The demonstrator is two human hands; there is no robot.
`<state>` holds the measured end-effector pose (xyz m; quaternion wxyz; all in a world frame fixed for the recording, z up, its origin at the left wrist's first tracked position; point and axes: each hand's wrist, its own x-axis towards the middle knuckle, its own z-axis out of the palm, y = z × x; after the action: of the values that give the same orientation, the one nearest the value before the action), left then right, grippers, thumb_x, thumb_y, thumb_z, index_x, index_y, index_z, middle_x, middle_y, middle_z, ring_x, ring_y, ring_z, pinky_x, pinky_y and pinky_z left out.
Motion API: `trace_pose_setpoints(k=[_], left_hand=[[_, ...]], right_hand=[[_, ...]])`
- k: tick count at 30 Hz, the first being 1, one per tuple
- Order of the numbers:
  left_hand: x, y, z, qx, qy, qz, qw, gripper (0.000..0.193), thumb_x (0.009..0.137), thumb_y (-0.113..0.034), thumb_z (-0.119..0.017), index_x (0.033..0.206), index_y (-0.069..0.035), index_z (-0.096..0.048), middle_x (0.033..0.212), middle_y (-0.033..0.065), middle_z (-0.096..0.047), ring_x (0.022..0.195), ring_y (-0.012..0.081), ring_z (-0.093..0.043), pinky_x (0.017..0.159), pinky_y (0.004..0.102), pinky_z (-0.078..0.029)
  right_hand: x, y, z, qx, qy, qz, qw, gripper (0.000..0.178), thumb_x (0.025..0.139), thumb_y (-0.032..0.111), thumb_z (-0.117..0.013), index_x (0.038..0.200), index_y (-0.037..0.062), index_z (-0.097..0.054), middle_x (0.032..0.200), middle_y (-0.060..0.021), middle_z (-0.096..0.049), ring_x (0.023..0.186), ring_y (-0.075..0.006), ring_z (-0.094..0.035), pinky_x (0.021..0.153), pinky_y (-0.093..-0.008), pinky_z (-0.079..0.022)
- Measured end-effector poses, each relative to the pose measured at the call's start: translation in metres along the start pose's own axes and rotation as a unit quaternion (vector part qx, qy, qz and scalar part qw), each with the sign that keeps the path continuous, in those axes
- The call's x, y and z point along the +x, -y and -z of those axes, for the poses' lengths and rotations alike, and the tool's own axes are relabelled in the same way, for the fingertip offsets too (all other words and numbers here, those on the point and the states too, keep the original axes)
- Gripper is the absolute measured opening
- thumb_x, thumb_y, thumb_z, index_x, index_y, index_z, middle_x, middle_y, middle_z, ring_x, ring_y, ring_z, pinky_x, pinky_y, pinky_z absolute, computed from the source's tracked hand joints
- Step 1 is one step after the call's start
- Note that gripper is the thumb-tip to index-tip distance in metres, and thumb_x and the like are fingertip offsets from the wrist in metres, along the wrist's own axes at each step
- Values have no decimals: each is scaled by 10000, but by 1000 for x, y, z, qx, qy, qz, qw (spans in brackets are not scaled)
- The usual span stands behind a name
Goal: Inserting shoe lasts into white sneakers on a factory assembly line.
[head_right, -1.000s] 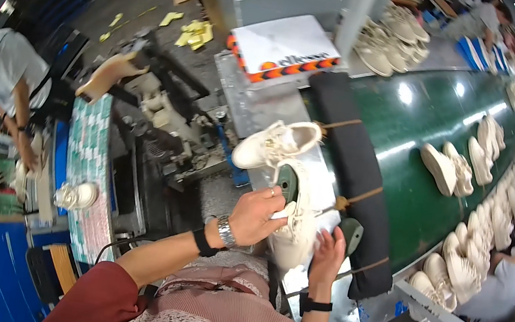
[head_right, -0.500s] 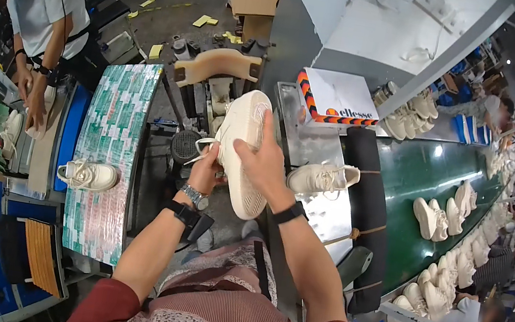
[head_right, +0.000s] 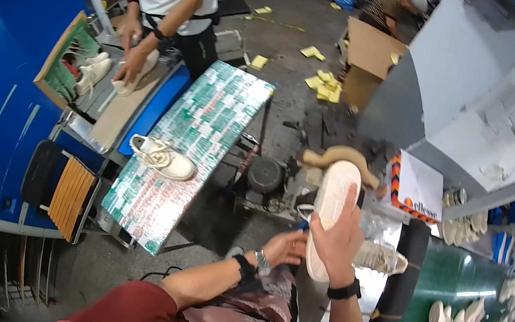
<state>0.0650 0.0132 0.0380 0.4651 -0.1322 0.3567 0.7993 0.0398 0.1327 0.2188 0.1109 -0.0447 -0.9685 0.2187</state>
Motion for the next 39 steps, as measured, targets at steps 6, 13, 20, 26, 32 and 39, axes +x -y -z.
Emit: trace_pose_setpoints(k=[6,13,20,26,32,39], left_hand=[[13,-19,-46,-174,152,-57,971,771,1002,-689,-415,1445,-66,-509,1385,100,-619,1237,240,-594,1072,425,-457],[35,-42,-33,-168,156,-257,939,728,1038,-600,-411,1478,-21,-461,1421,133,-576,1248,284,-570,1124,401,-427],[-1,-32,-44,-113,97,-160,976,797,1009,-662,-396,1535,-63,-400,1507,146,-500,1302,313,-535,1126,432,-417],[-108,-26,93,79,92,-3,993,727,938,-412,-572,1514,-5,-395,1484,191,-507,1327,337,-530,1093,474,-453],[-158,-37,130,266,32,13,963,700,833,-132,-682,1461,38,-424,1339,195,-606,1184,345,-626,993,449,-532],[-80,-24,50,446,-26,-14,894,640,805,-42,-730,1395,35,-493,1223,131,-629,1083,257,-622,942,388,-510]], right_hand=[[-9,0,-6,27,-50,13,998,1014,776,297,-768,1599,56,-227,1291,-233,-557,1141,-424,-581,940,-487,-495],[-17,11,-21,44,-112,22,993,1000,823,452,-723,1606,86,-220,1354,-265,-527,1070,-444,-633,829,-502,-569],[-62,13,0,97,-148,-11,984,946,847,348,-716,1586,47,-207,1418,-330,-437,1195,-476,-559,943,-467,-538],[-111,-27,-41,746,-85,-309,583,865,974,520,-606,1596,97,-177,1402,-173,-526,1178,-261,-597,994,-406,-503],[-9,-18,-79,919,104,-184,332,492,959,484,-624,1257,94,-585,1081,-103,-697,877,-222,-704,769,-353,-587],[-103,-64,-6,792,-60,-76,603,1150,632,164,-822,1566,-21,-177,1453,-216,-459,1351,-314,-453,1108,-391,-391]])
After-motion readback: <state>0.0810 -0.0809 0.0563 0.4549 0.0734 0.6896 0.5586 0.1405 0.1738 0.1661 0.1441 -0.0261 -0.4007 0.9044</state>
